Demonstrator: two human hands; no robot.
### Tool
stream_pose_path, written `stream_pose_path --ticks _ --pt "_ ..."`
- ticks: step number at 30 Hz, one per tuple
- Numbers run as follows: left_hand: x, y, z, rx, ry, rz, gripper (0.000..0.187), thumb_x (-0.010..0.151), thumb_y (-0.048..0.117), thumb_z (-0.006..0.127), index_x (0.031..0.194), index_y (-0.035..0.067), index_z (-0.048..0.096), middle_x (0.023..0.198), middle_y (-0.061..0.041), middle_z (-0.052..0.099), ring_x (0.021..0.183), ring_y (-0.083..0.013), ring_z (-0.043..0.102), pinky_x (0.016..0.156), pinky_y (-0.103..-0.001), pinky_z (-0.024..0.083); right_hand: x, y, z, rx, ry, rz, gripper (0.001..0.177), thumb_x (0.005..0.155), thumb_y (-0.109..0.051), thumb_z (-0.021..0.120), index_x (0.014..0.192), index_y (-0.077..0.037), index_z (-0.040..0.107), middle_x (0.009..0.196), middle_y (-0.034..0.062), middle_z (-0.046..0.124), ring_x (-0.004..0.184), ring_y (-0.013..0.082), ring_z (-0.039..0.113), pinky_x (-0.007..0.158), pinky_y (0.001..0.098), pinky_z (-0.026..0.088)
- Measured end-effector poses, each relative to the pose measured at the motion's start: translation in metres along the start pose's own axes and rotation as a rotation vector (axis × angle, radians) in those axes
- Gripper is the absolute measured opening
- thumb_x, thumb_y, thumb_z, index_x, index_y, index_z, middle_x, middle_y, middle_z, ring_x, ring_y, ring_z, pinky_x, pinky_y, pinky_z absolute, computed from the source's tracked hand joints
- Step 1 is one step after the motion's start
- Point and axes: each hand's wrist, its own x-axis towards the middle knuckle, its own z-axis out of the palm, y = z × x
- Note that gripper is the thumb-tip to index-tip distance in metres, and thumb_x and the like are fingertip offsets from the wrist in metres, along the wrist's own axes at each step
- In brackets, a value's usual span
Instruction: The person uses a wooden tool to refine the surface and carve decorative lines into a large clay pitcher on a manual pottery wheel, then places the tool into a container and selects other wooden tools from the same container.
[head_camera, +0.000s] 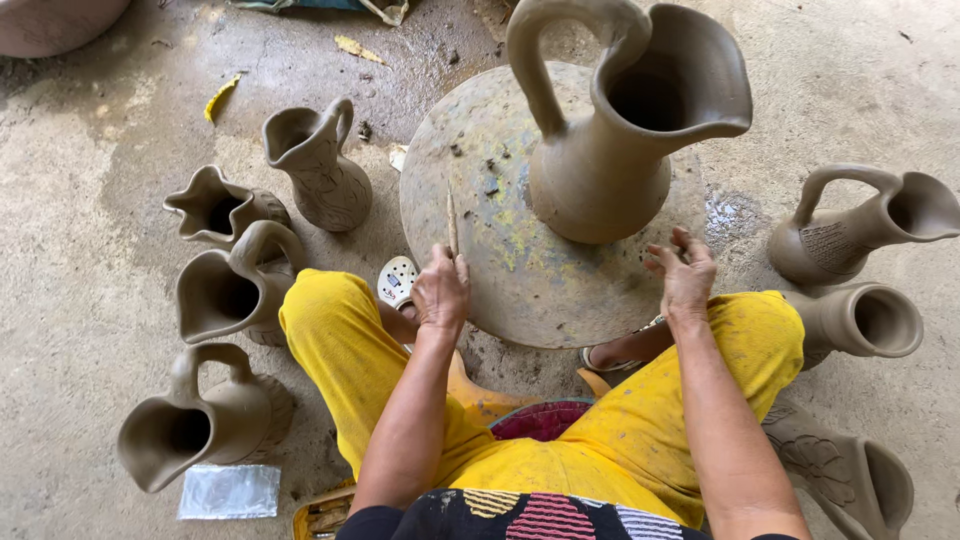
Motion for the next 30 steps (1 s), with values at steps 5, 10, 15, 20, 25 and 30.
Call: stream_pose_path --ticks 5,10,15,20,25,30 --pt "-0.008 -0.004 -0.004 -0.157 0.074 -0.021 0.021 0.098 0.028 0.064 0.101 0.007 0.064 0.089 -0.019 0.074 0.080 -0.0399 0.072 0.071 -0.051 0.054 -0.004 -0.001 0.029 0.057 -0.073 0.017 0.048 0.094 0.009 0.061 0.141 0.002 0.054 0.135 0.0093 0.060 0.111 0.0158 0.068 0.085 0.0276 0.063" --pt "-0.002 -0.014 0.011 -0.119 0.157 -0.016 0.019 0.101 0.025 0.064 0.105 0.006 0.063 0.100 -0.018 0.066 0.085 -0.0399 0.068 0.074 -0.051 0.053 0.011 0.019 0.033 0.066 -0.024 0.006 0.048 0.097 0.006 0.062 0.145 0.006 0.053 0.133 0.0112 0.060 0.112 0.0160 0.067 0.085 0.0278 0.063" --pt "-0.006 -0.004 0.011 -0.231 0.170 0.030 0.035 0.100 0.015 0.057 0.134 0.009 0.051 0.108 -0.020 0.062 0.079 -0.0423 0.065 0.066 -0.053 0.053 0.012 0.026 0.027 0.086 -0.031 0.073 0.052 0.096 0.006 0.063 0.147 0.007 0.051 0.133 0.0157 0.063 0.110 0.0166 0.069 0.085 0.0259 0.060" --pt "-0.006 0.001 0.008 -0.142 0.037 -0.035 0.033 0.106 0.017 0.053 0.138 0.025 0.053 0.101 -0.015 0.062 0.076 -0.0368 0.068 0.064 -0.051 0.055 0.010 0.019 0.019 0.022 -0.026 0.079 0.053 0.093 0.006 0.062 0.144 0.006 0.050 0.140 0.0112 0.057 0.107 0.0164 0.072 0.079 0.0247 0.058" --pt "-0.011 0.000 0.011 -0.142 0.060 0.036 0.041 0.102 0.016 0.056 0.143 0.021 0.052 0.102 -0.015 0.061 0.081 -0.0335 0.067 0.064 -0.048 0.056 0.010 0.019 0.017 0.027 -0.019 0.089 0.054 0.092 0.005 0.063 0.145 0.005 0.049 0.142 0.0112 0.057 0.105 0.0154 0.071 0.076 0.0227 0.057" --pt "-0.008 -0.001 0.019 -0.027 0.028 0.075 0.052 0.098 0.016 0.061 0.148 0.012 0.045 0.104 -0.016 0.059 0.085 -0.0319 0.067 0.064 -0.044 0.058 0.013 0.020 0.017 0.019 -0.035 0.087 0.054 0.092 0.004 0.068 0.144 0.006 0.053 0.136 0.0137 0.063 0.094 0.0134 0.069 0.075 0.0234 0.057"
